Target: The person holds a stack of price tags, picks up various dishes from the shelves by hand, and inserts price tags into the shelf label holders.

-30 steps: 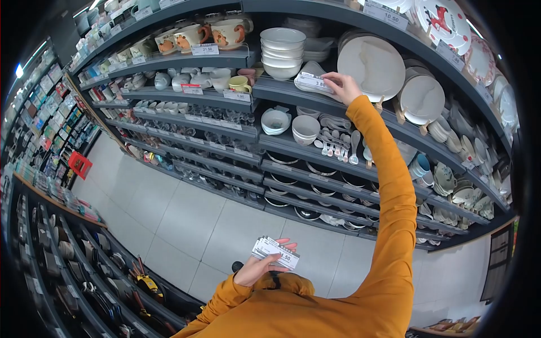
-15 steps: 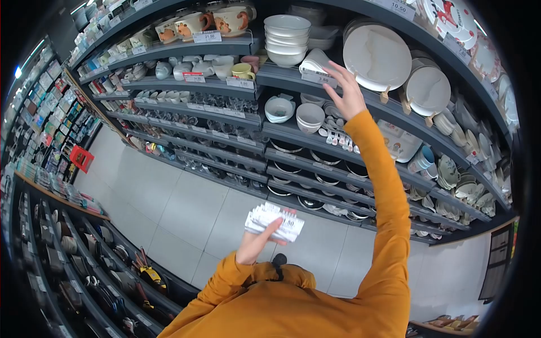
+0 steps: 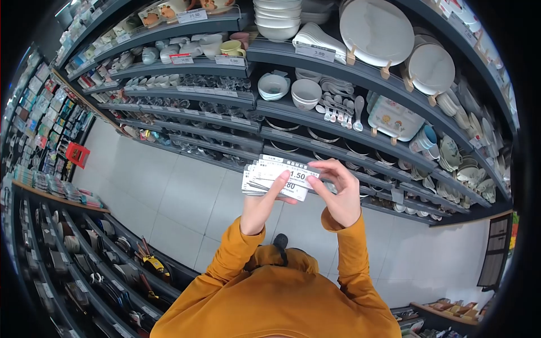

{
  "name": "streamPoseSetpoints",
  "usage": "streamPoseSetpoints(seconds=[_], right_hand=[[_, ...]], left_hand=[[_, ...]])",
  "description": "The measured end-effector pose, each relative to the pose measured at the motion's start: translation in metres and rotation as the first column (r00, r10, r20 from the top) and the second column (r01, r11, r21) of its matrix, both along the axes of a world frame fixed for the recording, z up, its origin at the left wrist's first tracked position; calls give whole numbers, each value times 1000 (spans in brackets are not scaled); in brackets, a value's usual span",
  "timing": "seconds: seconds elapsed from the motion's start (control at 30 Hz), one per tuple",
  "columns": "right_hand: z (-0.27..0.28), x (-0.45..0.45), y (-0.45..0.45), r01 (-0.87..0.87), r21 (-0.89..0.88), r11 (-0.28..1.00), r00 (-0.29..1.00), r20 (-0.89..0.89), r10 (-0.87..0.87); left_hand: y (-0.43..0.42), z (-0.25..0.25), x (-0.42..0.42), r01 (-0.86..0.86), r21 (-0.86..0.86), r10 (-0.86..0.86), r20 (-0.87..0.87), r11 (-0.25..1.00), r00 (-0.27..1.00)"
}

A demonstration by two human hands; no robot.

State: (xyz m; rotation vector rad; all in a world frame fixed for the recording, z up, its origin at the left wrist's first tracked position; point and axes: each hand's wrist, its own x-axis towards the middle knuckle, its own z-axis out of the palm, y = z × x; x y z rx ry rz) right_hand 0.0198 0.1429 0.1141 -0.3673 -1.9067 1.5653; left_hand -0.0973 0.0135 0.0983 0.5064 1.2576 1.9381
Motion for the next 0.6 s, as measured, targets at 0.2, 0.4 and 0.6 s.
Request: streamPoseSetpoints(seconds=[0.2,0.4,0.6], right_hand=[[-2,5,5,48,-23,999,999,-1,-48],[-7,5,10,34,-70,997,999,-1,-34],[-5,7,13,37,-6,999,999,32,-37]], left_hand=[[4,3,5,14,6,-14,7,1000,1000],[5,4,7,14,13,-14,-3,1000,1000],[7,1,10,-4,-6,4,29,1000,1000]])
